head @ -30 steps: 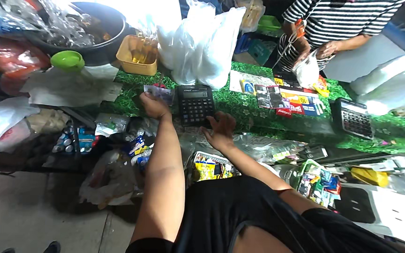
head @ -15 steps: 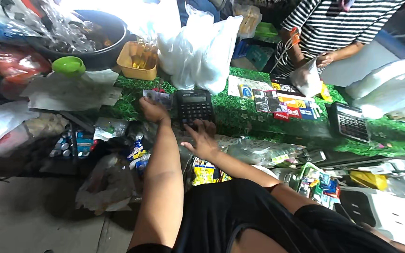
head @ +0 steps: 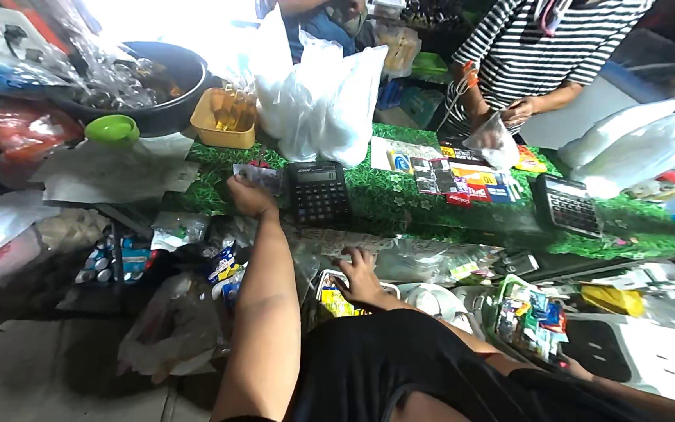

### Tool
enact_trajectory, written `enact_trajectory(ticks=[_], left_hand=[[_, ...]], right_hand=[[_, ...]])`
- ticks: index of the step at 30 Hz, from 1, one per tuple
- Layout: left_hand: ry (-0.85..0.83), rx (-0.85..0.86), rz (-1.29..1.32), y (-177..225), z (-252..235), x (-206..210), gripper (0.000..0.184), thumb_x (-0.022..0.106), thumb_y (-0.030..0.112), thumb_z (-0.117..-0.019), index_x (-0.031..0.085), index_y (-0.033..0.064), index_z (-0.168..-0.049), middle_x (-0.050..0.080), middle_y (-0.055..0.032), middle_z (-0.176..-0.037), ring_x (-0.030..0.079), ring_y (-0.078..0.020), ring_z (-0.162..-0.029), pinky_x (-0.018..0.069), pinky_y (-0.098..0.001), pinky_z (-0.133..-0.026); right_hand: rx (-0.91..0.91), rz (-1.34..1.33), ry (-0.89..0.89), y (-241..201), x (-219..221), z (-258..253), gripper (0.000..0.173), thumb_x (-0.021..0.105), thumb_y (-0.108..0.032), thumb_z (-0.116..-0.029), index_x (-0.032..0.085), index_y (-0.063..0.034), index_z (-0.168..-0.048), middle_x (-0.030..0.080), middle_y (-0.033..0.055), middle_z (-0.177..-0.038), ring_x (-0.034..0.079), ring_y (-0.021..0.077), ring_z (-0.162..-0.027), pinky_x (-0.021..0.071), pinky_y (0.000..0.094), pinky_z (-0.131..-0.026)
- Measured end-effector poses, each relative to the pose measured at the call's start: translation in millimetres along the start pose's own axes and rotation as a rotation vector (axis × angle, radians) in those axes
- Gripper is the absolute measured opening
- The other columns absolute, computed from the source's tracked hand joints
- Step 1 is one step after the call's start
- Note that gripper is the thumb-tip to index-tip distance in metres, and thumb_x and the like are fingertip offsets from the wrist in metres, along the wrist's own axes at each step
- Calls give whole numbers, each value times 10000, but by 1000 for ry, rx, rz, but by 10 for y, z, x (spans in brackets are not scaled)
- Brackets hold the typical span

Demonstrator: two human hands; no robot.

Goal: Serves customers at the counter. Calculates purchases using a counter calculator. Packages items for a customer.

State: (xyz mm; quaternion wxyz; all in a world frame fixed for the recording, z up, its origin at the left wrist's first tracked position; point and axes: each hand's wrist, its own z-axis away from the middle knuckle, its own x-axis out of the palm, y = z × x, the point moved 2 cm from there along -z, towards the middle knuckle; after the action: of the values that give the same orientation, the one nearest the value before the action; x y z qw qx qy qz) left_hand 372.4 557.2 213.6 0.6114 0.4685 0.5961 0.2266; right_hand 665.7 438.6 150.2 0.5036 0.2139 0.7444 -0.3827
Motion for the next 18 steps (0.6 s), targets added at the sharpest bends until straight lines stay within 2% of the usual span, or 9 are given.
enact_trajectory(ticks=[2,5,7,13,15,18], left_hand=[[25,0,-6,-7,0,21,428,320,324,-1114,591,83,-1341,692,-160,-1248,688,-325,-1129,541,-537,-932],[4,-4,3,17,20,-16,430,315,320,-1115,586,83,-1349,691,-156,-1256,682,-320,-1147,534,-533,-951],[-2,4,6,19,32,-37,434,307,315,-1116,584,80,-1354,687,-145,-1271,677,-303,-1161,528,-519,-968],[17,8,23,30,35,-58,430,313,308,-1107,600,83,-1335,690,-138,-1261,672,-290,-1165,529,-503,-972],[10,-1,25,33,35,-58,425,313,312,-1110,594,91,-1339,693,-139,-1251,677,-296,-1154,534,-508,-957],[5,-17,17,40,43,-68,419,314,308,-1111,594,98,-1341,693,-136,-1253,683,-289,-1139,539,-499,-947]], right_hand=[[47,-50,21,74,47,69,433,690,-456,-909,725,-159,-1222,598,209,-1379,501,465,-1319,411,618,-1087],[132,-90,61,81,-209,-43,543,648,-482,-955,654,-123,-1363,574,230,-1426,474,464,-1375,373,609,-1155],[118,-57,179,118,-376,-217,561,656,-492,-957,654,-106,-1364,589,216,-1411,503,430,-1365,361,612,-1165],[110,-17,467,81,-848,-742,628,667,-516,-944,575,-152,-1448,534,177,-1435,445,387,-1378,340,594,-1151],[144,-9,457,80,-826,-855,638,645,-536,-950,562,-171,-1466,519,182,-1442,424,400,-1381,327,616,-1147],[273,109,246,140,-608,-966,683,507,-693,-962,614,-204,-1426,450,186,-1547,370,442,-1438,263,683,-1165]])
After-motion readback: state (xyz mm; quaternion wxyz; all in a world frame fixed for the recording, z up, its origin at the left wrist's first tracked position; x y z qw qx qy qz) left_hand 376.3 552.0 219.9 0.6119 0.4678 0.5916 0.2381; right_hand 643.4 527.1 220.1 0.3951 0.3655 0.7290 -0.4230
